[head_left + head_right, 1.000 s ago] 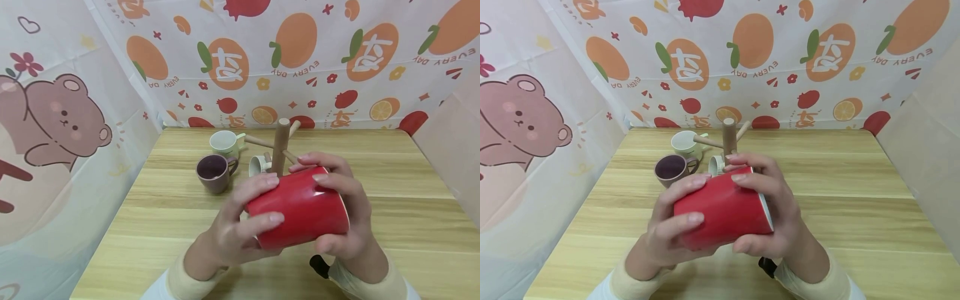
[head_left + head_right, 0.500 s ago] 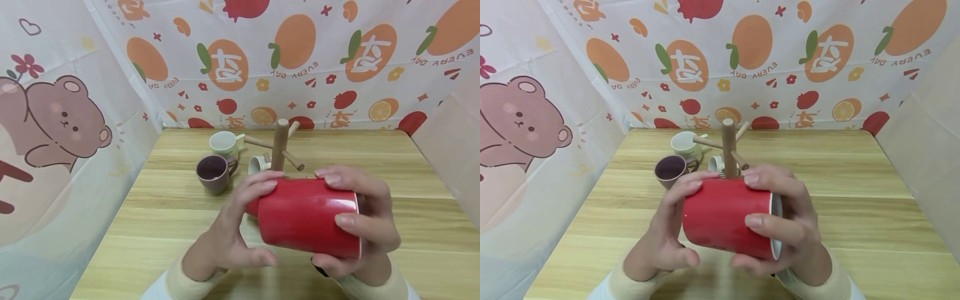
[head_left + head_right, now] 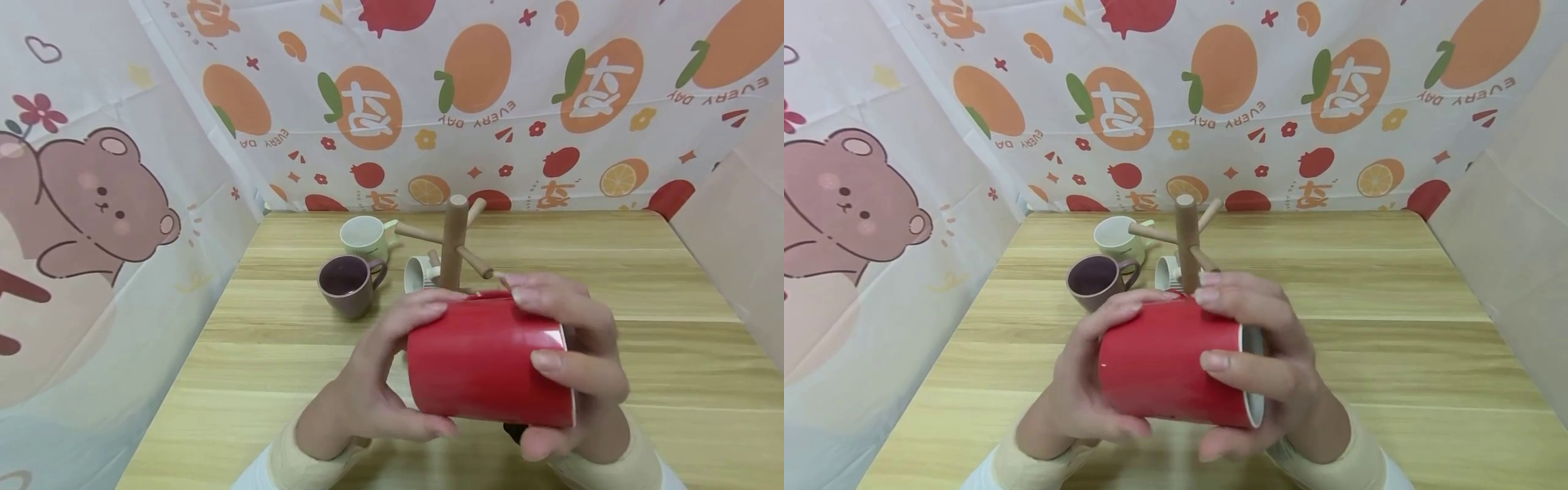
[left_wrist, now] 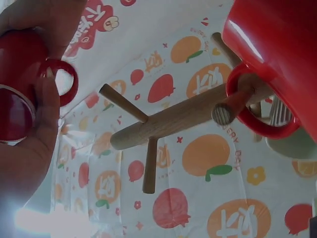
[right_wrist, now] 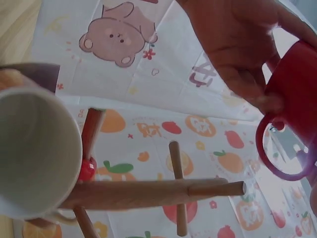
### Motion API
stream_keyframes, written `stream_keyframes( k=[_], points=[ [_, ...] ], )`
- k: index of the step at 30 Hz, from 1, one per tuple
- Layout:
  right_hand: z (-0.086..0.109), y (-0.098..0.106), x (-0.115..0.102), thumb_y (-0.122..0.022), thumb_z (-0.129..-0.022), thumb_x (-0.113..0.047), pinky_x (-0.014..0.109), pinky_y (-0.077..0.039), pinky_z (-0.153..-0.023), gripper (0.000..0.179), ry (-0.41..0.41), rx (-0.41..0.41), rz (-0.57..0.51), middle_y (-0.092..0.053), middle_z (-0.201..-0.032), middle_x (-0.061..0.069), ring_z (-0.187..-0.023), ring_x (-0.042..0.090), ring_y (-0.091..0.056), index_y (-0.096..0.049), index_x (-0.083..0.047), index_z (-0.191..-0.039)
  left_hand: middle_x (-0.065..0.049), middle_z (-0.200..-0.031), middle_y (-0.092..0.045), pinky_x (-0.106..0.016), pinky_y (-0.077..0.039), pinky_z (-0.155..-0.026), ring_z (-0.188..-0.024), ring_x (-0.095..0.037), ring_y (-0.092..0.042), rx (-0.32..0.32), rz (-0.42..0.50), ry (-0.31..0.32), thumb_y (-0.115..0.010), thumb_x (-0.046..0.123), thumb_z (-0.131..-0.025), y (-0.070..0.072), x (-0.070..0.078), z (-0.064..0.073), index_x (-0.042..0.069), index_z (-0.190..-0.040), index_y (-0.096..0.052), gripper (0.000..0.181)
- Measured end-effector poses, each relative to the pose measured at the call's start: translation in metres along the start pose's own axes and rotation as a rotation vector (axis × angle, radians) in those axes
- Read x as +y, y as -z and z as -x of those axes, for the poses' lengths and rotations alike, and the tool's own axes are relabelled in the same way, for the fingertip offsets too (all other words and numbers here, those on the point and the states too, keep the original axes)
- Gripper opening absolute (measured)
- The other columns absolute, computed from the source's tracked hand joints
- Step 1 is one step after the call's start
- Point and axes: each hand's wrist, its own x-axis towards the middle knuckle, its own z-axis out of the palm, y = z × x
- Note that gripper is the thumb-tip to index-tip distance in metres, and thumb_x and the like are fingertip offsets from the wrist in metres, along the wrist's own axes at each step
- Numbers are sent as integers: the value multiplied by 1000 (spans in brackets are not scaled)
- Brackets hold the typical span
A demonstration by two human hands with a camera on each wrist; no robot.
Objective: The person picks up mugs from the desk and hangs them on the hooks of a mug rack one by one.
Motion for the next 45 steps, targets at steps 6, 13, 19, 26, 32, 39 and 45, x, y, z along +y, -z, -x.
stream_keyframes(
  k=[6, 13, 19, 26, 32, 39, 45],
  points=[
    [0, 10, -9, -74, -79, -49, 55, -51, -90, 59, -189, -30, -3, -49, -112, 39, -110, 54, -50, -54, 1, -103, -35, -131, -42, -42, -56, -89, -126, -44, -47, 23, -269, -204, -90, 23, -66, -3, -5, -1, 0, -127, -42, 81],
    [-15, -2, -7, -78, -78, -33, 45, -55, -90, 61, -443, 18, -105, -47, -126, 39, -120, 51, -47, -54, 9, -116, -31, -125, -46, -41, -57, -87, -119, -45, -48, 72, -564, -378, -87, 22, -73, -5, -18, 3, 7, -119, -56, 58],
    [-37, -7, -16, -73, -83, -22, 33, -57, -86, 70, -774, 2, -170, -49, -137, 28, -121, 38, -53, -43, 6, -140, -26, -122, -47, -42, -56, -89, -113, -46, -49, 54, -710, -460, -88, 20, -73, -5, -21, -1, 13, -117, -64, 51],
    [-52, 2, -23, -70, -87, -21, 31, -60, -77, 60, -1039, -98, -98, -54, -131, 19, -115, 31, -56, -49, 3, -138, -23, -124, -49, -44, -55, -92, -114, -46, -49, 46, -796, -447, -88, 23, -73, -10, -24, -2, 16, -118, -63, 52],
    [-52, 14, -14, -73, -83, -12, 30, -60, -76, 53, -1031, -103, -72, -58, -126, 20, -110, 31, -58, -55, 7, -129, -26, -120, -50, -46, -55, -92, -115, -43, -51, 64, -713, -403, -86, 25, -74, -13, -30, -1, 12, -114, -64, 48],
    [-53, 44, -1, -69, -78, 2, 30, -60, -75, 50, -1026, -69, -231, -58, -125, 19, -108, 30, -60, -57, 8, -127, -30, -113, -52, -40, -57, -86, -111, -36, -57, 268, -551, -332, -73, 26, -85, -6, -38, -1, -1, -100, -57, 35],
    [-54, 70, 12, -70, -73, 2, 27, -59, -77, 51, -939, -222, -294, -60, -124, 20, -108, 29, -61, -59, 11, -122, -17, -85, -66, -33, -56, -75, -80, -27, -65, 358, -526, -78, -66, 12, -88, 5, -51, 10, -3, -83, -63, 15]
  ],
)
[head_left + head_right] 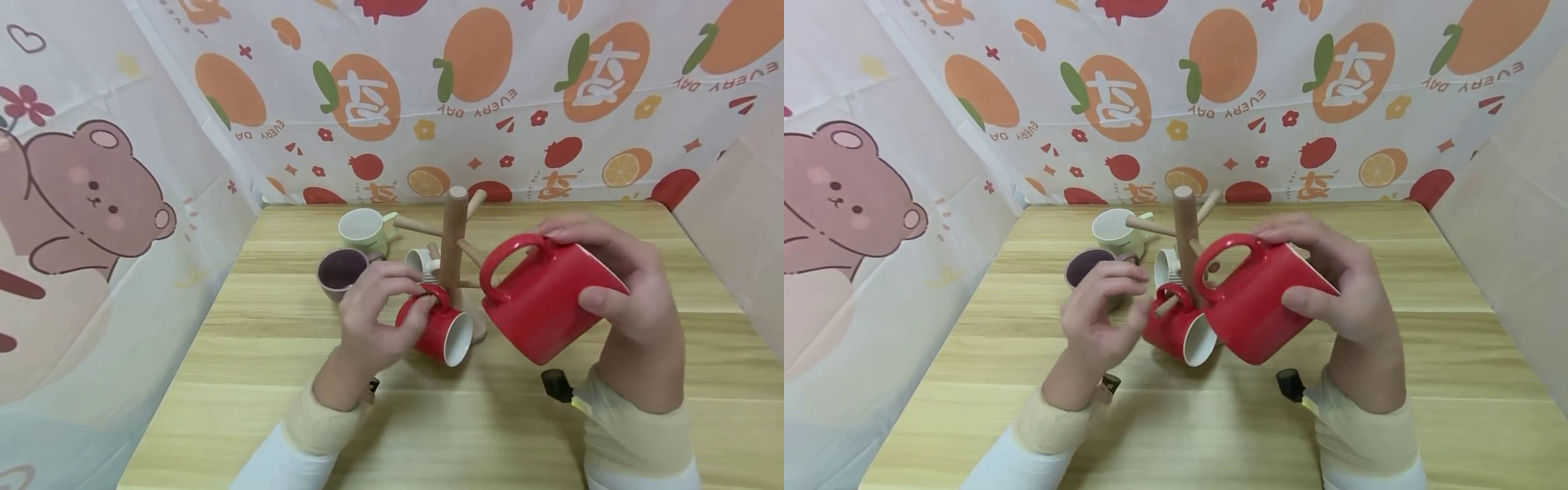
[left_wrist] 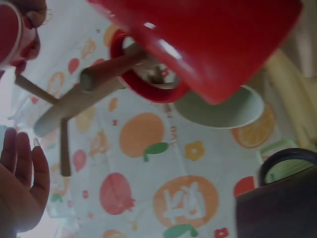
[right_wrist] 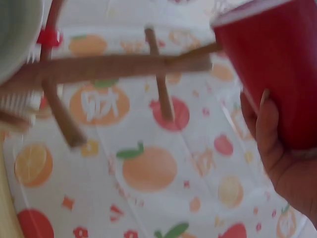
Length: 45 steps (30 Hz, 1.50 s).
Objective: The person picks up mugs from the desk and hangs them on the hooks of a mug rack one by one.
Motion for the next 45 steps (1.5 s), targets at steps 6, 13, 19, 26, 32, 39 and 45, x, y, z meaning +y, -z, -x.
stream_keyframes(
  k=[6, 13, 19, 26, 32, 39, 45],
  points=[
    [3, 32, 10, -67, -65, 9, 30, -60, -74, 60, -63, -209, 3, -58, -124, 23, -109, 29, -61, -54, 15, -123, -8, -90, -69, -31, -53, -81, -87, -19, -63, -144, -55, 371, -66, 10, -86, -4, -18, 21, 2, -92, -67, 11],
    [12, 72, 35, -59, -69, 14, 43, -61, -67, 58, -388, -306, 52, -57, -122, 22, -103, 33, -63, -52, 11, -127, -10, -136, -56, -40, -40, -111, -133, -21, -47, -383, -83, 612, -69, 19, -88, -17, -27, 36, 3, -135, -52, 53],
    [20, 88, 77, -57, -83, 4, 49, -60, -69, 44, -642, -369, 65, -62, -118, 14, -99, 32, -65, -55, 1, -128, -11, -147, -48, -46, -29, -118, -148, -25, -28, -541, -75, 642, -68, 19, -89, -24, -31, 45, 5, -146, -41, 64],
    [25, 89, 105, -59, -87, -3, 48, -60, -72, 41, -737, -378, 91, -63, -120, 9, -102, 29, -65, -58, -6, -128, -15, -157, -34, -45, -30, -117, -149, -22, -26, -634, -112, 717, -64, 12, -89, -27, -34, 52, 1, -148, -37, 67],
    [29, 90, 117, -58, -88, -5, 46, -60, -73, 41, -743, -374, 13, -66, -119, 6, -100, 26, -67, -61, -8, -129, -18, -159, -30, -48, -31, -115, -148, -25, -27, -638, -111, 744, -64, 13, -89, -27, -34, 52, 1, -149, -37, 67],
    [36, 92, 134, -59, -90, -7, 41, -60, -77, 44, -774, -367, -44, -68, -119, 1, -101, 19, -67, -63, -18, -132, -14, -158, -32, -45, -28, -118, -150, -22, -23, -636, -118, 729, -63, 12, -88, -28, -35, 53, 2, -148, -37, 66],
    [39, 88, 143, -58, -93, -11, 39, -60, -78, 41, -813, -324, -93, -70, -115, 2, -99, 19, -68, -64, -22, -132, -14, -157, -34, -45, -28, -118, -150, -21, -22, -634, -115, 715, -62, 11, -88, -29, -35, 54, 2, -148, -36, 66]
  ],
)
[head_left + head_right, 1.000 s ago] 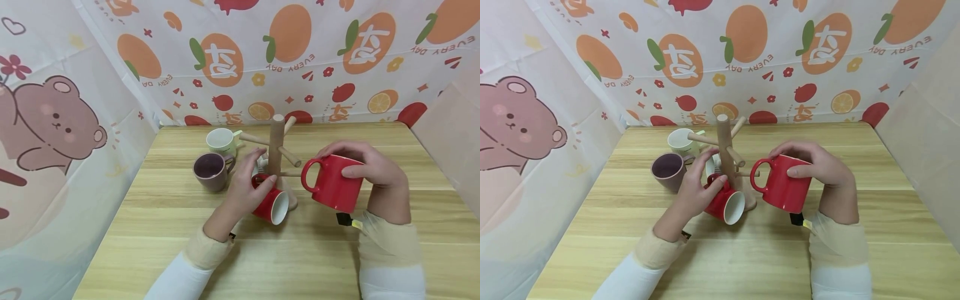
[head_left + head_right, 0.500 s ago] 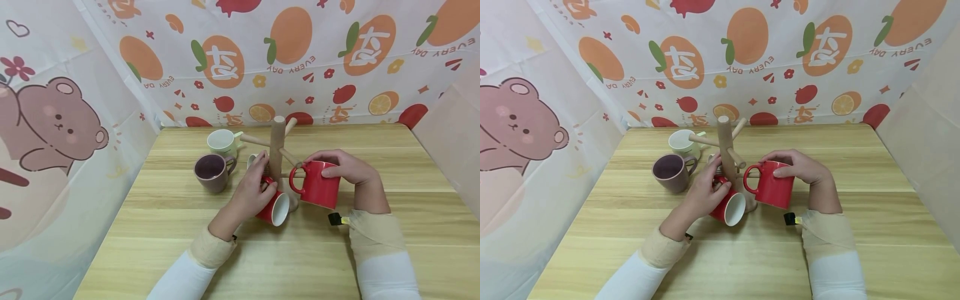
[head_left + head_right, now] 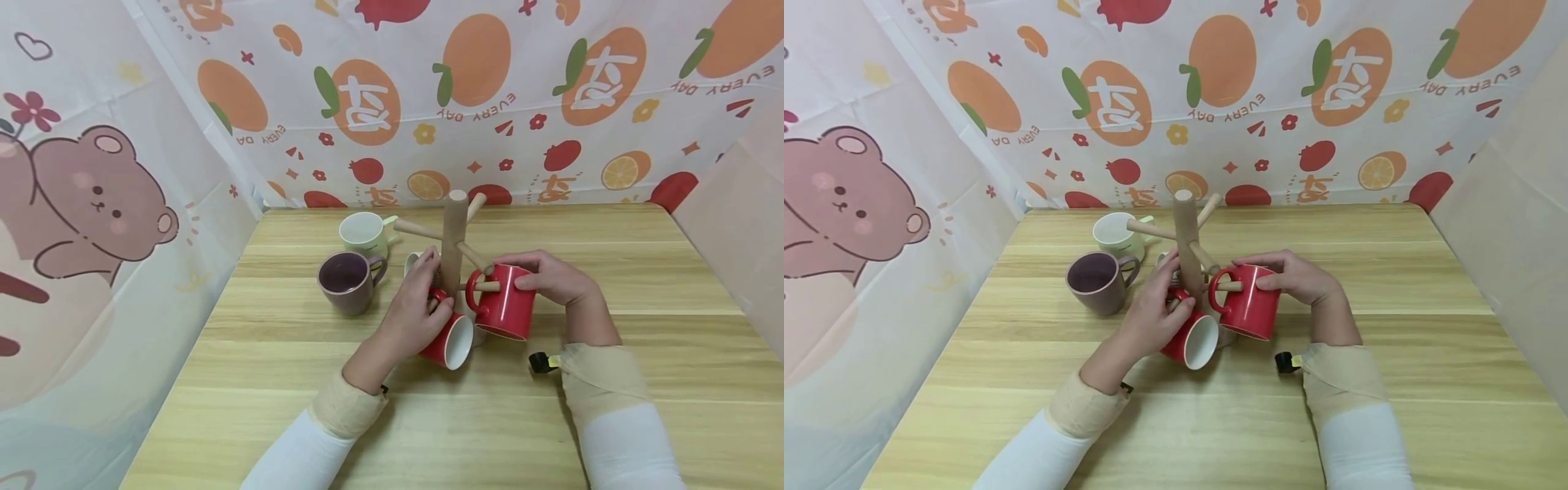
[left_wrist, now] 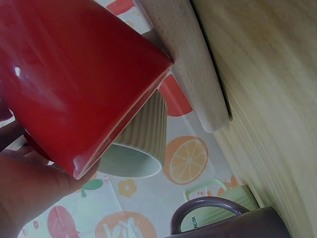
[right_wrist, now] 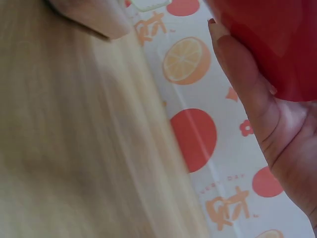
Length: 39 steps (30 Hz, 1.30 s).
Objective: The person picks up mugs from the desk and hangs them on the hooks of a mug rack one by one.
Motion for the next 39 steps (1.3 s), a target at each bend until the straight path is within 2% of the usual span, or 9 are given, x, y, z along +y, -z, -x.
stream_keyframes(
  k=[11, 22, 28, 39],
  points=[
    [-9, -7, 9, -50, -96, -10, 37, -59, -81, 38, -92, 92, -91, -70, -115, 1, -100, 19, -68, -66, -26, -127, -15, -159, -30, -44, -31, -116, -147, -24, -29, -3, -17, 20, -62, 13, -89, -1, 0, 1, 3, -148, -36, 65],
    [-19, -14, 12, -48, -98, -6, 32, -60, -74, 38, -60, 117, -131, -73, -102, -3, -88, 12, -71, -72, -30, -116, -15, -159, -30, -42, -33, -115, -146, -24, -32, 4, -18, 16, -60, 13, -88, -2, 1, 2, 3, -146, -37, 64],
    [-24, -19, 14, -44, -97, -3, 30, -59, -72, 41, -50, 122, -181, -73, -98, -5, -85, 9, -70, -74, -28, -110, -14, -159, -31, -42, -32, -116, -147, -22, -29, 7, -12, 8, -60, 12, -87, -2, 1, 1, 3, -147, -36, 65],
    [-28, -20, 17, -43, -94, -6, 32, -59, -76, 41, -91, 154, -161, -73, -101, -4, -86, 11, -71, -71, -30, -113, -16, -156, -36, -42, -30, -117, -148, -22, -27, 20, -27, -21, -62, 11, -86, -2, 1, 1, 2, -146, -36, 66]
  ],
)
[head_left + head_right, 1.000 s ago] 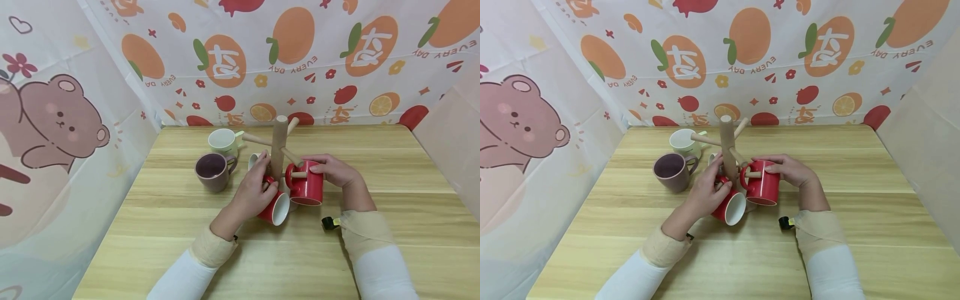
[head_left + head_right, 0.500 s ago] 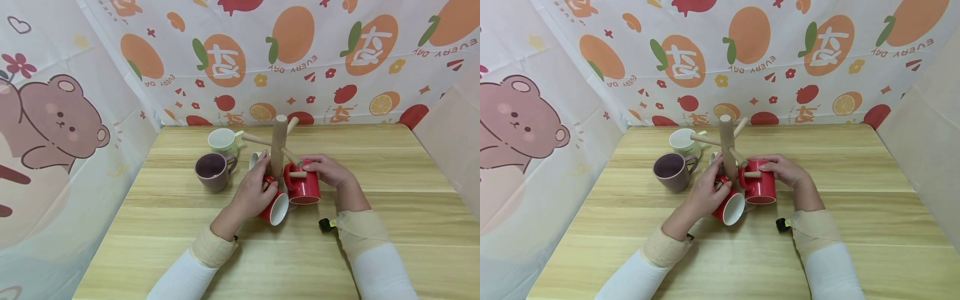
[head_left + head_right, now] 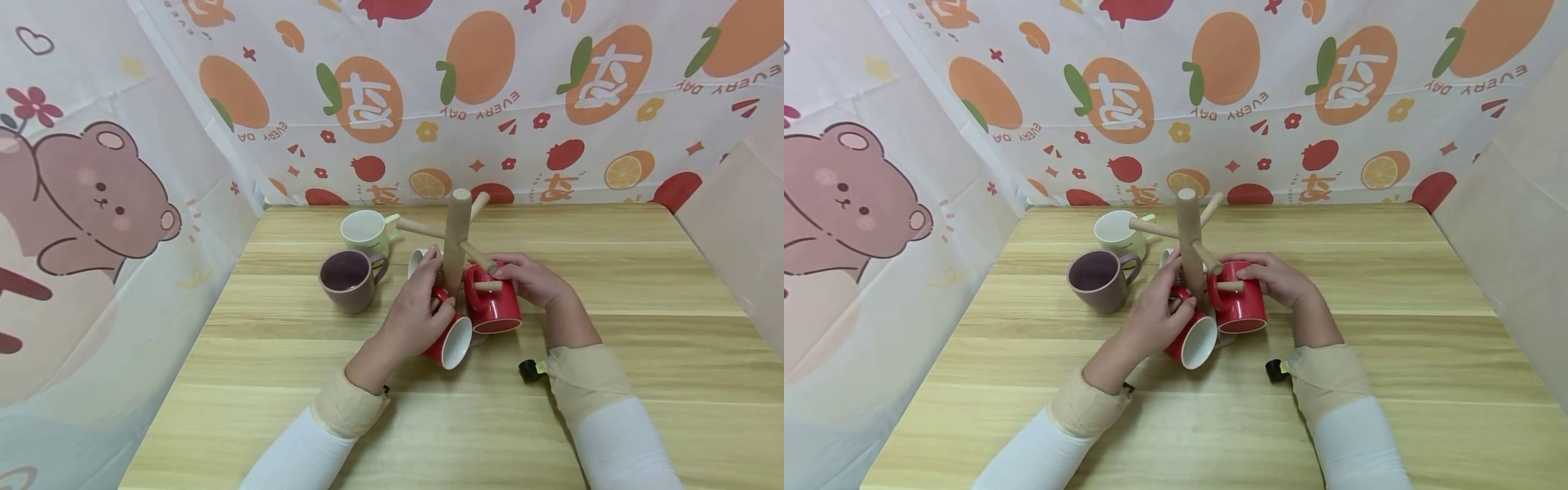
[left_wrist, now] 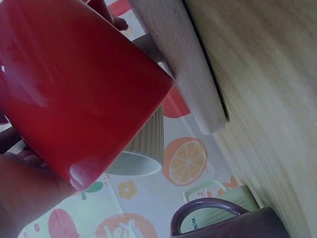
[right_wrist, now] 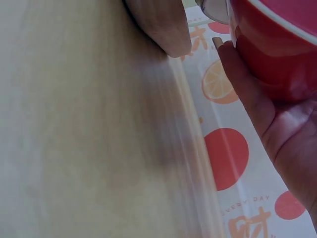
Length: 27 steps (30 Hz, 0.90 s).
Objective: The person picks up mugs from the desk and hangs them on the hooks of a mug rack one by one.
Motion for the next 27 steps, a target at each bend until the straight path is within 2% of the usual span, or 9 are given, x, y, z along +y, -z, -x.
stream_keyframes(
  k=[2, 8, 13, 17, 19, 22, 27],
  points=[
    [0, 0, -1, -45, -94, -7, 32, -59, -79, 39, -9, 13, 20, -72, -101, -3, -86, 12, -71, -69, -27, -117, -16, -155, -37, -42, -30, -117, -148, -22, -27, 0, -2, 0, -62, 11, -87, 0, 0, 0, 2, -146, -36, 66],
    [-1, -3, -4, -51, -95, -13, 34, -56, -86, 38, -26, 35, 109, -70, -103, -2, -92, 14, -68, -56, -4, -132, -16, -155, -38, -42, -30, -117, -148, -23, -27, 3, -1, -5, -63, 10, -86, 1, -1, 1, 2, -146, -36, 66],
    [-1, -5, -6, -52, -93, -11, 34, -56, -84, 39, -19, 46, 146, -70, -103, -2, -92, 15, -68, -58, -6, -132, -16, -155, -37, -43, -30, -117, -149, -23, -26, -5, 6, -5, -61, 10, -86, 2, 0, 1, 2, -146, -35, 66],
    [-1, -6, -9, -53, -92, -12, 33, -55, -81, 46, -11, 46, 198, -69, -103, -3, -94, 15, -65, -51, 3, -135, -15, -156, -36, -43, -29, -117, -149, -23, -25, -10, 8, 4, -61, 11, -87, 2, 0, 1, 3, -147, -35, 66],
    [-1, -6, -10, -55, -93, -13, 33, -55, -79, 45, -9, 30, 237, -69, -103, -1, -93, 16, -63, -51, 3, -135, -16, -156, -36, -43, -30, -117, -149, -23, -26, -8, 9, 3, -61, 10, -87, 2, 0, 2, 2, -147, -35, 66],
    [-1, -7, -12, -59, -94, -14, 35, -57, -76, 37, 8, -12, 304, -69, -102, 3, -91, 19, -64, -60, -4, -129, -17, -155, -36, -44, -30, -116, -149, -25, -26, -6, 14, -1, -61, 10, -86, 1, 1, 2, 2, -146, -36, 66],
    [-1, -11, -19, -65, -92, -15, 40, -59, -76, 30, 21, -52, 356, -69, -107, 8, -96, 24, -66, -67, -11, -122, -17, -154, -38, -43, -29, -117, -150, -24, -24, -1, 22, -4, -60, 9, -85, 1, 1, 2, 1, -145, -37, 65]
  ],
)
